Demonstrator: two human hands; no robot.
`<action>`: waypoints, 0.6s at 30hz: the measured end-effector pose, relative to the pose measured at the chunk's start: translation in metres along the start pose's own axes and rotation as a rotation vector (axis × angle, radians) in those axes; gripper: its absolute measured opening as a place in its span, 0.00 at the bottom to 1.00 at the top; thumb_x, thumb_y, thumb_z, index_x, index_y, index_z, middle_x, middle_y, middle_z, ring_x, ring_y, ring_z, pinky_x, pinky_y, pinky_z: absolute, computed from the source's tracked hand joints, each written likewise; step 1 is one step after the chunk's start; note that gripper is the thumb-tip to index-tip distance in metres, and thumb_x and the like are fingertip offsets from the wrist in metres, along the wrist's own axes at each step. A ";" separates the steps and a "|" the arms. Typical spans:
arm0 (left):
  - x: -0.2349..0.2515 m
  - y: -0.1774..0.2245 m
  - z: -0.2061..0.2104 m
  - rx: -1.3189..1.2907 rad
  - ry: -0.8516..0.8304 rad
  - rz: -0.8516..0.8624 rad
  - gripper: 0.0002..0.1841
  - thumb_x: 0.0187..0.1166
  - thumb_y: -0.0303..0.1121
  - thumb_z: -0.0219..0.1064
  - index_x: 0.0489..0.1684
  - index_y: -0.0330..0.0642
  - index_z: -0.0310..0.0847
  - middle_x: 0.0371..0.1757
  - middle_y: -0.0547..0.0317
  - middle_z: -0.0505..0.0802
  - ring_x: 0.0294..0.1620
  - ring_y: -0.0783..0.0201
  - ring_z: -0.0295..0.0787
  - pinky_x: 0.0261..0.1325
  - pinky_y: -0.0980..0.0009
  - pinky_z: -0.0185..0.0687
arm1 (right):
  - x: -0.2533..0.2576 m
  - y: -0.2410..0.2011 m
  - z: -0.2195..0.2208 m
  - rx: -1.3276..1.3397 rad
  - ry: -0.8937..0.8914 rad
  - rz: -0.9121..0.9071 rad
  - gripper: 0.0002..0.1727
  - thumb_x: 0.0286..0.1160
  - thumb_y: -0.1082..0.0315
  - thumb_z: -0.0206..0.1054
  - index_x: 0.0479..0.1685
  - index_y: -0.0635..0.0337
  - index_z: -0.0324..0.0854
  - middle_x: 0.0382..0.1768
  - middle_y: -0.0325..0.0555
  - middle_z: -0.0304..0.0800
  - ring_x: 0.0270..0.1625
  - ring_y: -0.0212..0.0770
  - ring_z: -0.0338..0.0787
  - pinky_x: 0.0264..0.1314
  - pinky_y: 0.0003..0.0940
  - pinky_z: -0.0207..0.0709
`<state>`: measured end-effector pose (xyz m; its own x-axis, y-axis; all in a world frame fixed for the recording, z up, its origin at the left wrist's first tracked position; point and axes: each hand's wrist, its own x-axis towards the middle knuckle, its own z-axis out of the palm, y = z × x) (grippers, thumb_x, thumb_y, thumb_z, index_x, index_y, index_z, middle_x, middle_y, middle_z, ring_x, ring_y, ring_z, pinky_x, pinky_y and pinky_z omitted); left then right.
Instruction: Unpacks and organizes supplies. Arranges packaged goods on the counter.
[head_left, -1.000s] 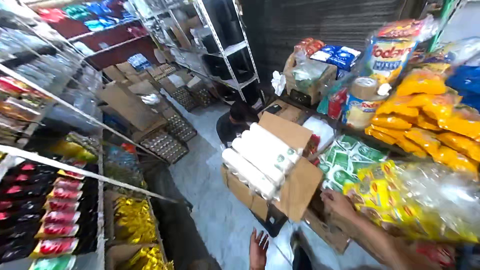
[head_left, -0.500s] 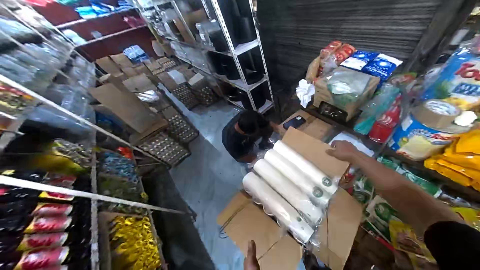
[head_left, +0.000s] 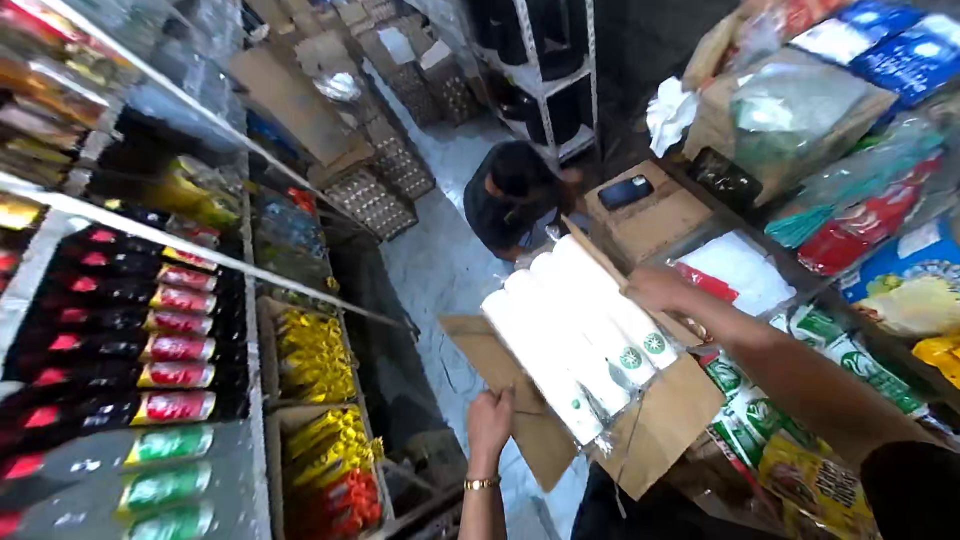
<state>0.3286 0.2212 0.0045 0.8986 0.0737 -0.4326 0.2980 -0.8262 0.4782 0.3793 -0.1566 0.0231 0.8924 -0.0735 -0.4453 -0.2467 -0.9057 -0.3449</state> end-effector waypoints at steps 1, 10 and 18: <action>-0.006 -0.004 -0.002 -0.003 0.004 -0.002 0.26 0.86 0.52 0.61 0.43 0.31 0.88 0.40 0.39 0.92 0.47 0.41 0.91 0.54 0.36 0.82 | -0.003 -0.002 0.004 0.016 0.004 -0.034 0.26 0.87 0.48 0.56 0.38 0.62 0.88 0.42 0.61 0.91 0.52 0.64 0.91 0.53 0.72 0.79; -0.022 -0.048 -0.034 0.010 0.089 -0.061 0.24 0.83 0.49 0.66 0.45 0.31 0.87 0.42 0.37 0.92 0.48 0.39 0.91 0.56 0.33 0.81 | -0.024 -0.021 0.023 0.360 -0.081 -0.139 0.26 0.86 0.48 0.62 0.49 0.69 0.86 0.49 0.65 0.89 0.57 0.63 0.88 0.62 0.68 0.77; -0.016 -0.063 -0.061 0.124 0.114 -0.087 0.22 0.81 0.44 0.69 0.50 0.26 0.86 0.47 0.29 0.91 0.53 0.33 0.89 0.59 0.30 0.78 | -0.054 -0.039 0.050 0.700 -0.148 -0.095 0.27 0.85 0.50 0.64 0.60 0.71 0.82 0.57 0.68 0.86 0.62 0.62 0.86 0.67 0.65 0.75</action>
<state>0.3150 0.3061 0.0282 0.9040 0.2047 -0.3753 0.3404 -0.8758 0.3422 0.3222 -0.0964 0.0195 0.8737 0.0941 -0.4773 -0.3992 -0.4220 -0.8140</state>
